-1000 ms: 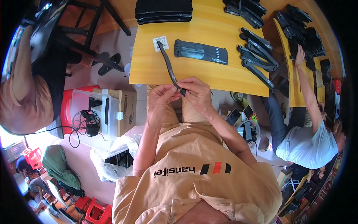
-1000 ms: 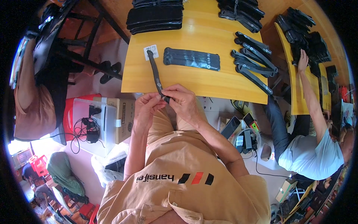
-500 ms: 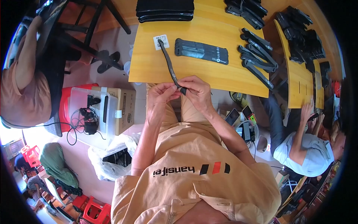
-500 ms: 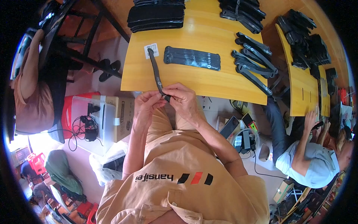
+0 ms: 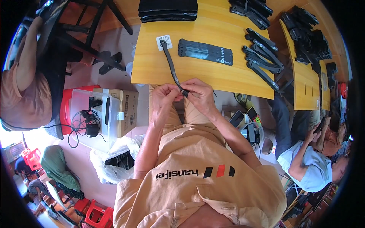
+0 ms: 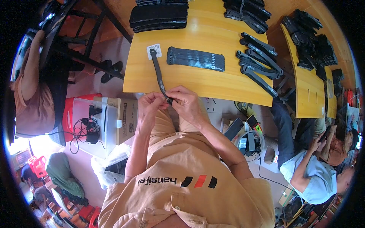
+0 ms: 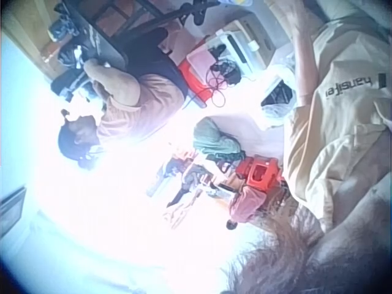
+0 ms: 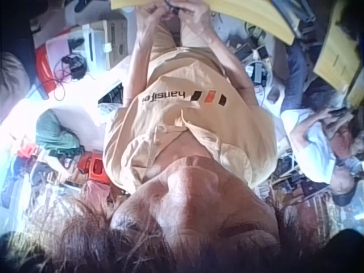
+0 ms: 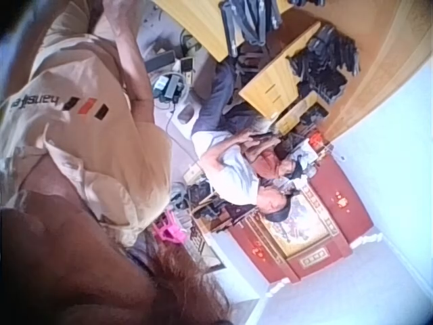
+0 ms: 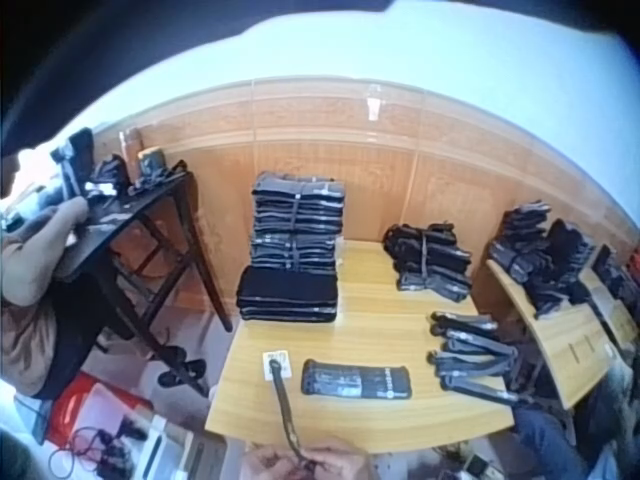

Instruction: Manually attaching plastic buckles and clips to black fabric straps.

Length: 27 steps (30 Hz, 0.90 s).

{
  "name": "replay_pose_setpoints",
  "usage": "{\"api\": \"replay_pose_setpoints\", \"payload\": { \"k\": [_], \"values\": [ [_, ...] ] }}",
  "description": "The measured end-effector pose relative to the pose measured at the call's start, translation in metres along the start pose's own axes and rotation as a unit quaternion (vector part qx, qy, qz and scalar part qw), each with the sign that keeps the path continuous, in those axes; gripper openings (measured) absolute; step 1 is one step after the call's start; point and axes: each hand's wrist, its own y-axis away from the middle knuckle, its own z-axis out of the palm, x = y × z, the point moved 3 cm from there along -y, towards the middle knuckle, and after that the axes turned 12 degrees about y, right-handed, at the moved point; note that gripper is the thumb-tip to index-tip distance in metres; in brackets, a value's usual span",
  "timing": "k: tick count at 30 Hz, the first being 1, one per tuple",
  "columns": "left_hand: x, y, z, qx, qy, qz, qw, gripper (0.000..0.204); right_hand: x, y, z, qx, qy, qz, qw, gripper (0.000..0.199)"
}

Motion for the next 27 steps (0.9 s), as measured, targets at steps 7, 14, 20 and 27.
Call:
{"api": "replay_pose_setpoints", "payload": {
  "k": [7,14,20,27],
  "values": [
    [-0.001,0.001,0.004,0.005,-0.046,0.003,0.999,0.011,-0.006,-0.001,-0.008,-0.018,0.055,-0.001,0.998,0.032],
    [-0.011,-0.002,0.005,0.023,-0.085,0.044,0.995,0.008,-0.009,-0.001,-0.007,-0.033,0.046,0.046,0.997,0.028],
    [-0.019,-0.005,0.003,0.05,-0.132,0.076,0.987,0.008,-0.011,0.0,-0.004,-0.015,0.119,0.018,0.993,0.019],
    [-0.018,-0.004,0.009,0.089,-0.159,0.09,0.979,0.009,-0.012,0.002,0.0,0.007,0.18,-0.033,0.983,0.023]
  ]
}}
